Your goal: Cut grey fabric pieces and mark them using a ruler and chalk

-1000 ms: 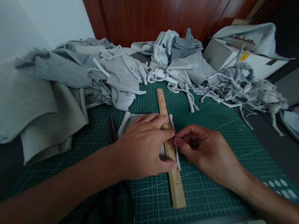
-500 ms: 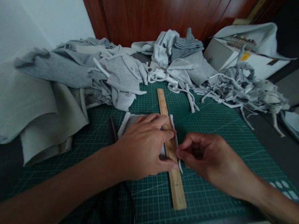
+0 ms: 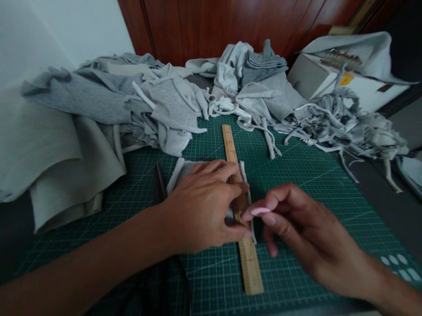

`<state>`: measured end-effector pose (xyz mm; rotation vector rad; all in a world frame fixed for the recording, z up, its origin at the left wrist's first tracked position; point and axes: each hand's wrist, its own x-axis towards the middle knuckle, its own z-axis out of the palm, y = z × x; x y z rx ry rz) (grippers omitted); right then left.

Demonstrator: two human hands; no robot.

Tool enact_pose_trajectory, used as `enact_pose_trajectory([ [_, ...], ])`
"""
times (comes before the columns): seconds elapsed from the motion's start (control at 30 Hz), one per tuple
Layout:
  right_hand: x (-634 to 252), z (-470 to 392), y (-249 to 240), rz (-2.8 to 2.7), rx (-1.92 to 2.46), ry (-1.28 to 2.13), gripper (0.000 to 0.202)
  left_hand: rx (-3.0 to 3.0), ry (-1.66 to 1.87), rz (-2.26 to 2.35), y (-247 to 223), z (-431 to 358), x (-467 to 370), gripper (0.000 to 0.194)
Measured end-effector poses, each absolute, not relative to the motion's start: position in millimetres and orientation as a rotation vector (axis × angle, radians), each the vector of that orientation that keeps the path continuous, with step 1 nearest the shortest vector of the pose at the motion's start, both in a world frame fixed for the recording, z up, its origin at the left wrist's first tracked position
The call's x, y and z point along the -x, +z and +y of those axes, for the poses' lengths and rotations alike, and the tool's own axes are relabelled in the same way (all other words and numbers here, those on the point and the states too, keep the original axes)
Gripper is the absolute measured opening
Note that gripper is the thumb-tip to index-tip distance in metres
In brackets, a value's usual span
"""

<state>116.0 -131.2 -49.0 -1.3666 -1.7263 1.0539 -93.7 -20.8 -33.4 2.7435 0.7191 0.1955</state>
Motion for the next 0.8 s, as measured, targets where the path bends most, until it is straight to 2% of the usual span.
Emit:
enact_pose_trajectory([
  [0.1,-122.4,-143.4,-61.2,-1.875,1.352,1.008,0.005,-2.752,0.197,0.722,-33.1,-20.4,93.2,0.052],
  [0.37,-101.5,-138.6,-63.8,-1.55,1.496,0.954,0.01,-2.76,0.226,0.713,-35.3,-20.7,94.3,0.06],
  [0.5,-95.9,-132.7,-59.6,-1.611,1.542,0.941,0.011,-2.754,0.224,0.72,-34.5,-20.9,94.5,0.057],
  [0.63,-96.8,-130.4,-58.7,-1.747,1.577,0.867,0.02,-2.752,0.227,0.719,-34.8,-20.7,93.6,0.056],
  [0.8,-94.7,-127.2,-56.4,-1.723,1.617,0.887,0.011,-2.742,0.221,0.72,-34.5,-21.4,94.2,0.059],
])
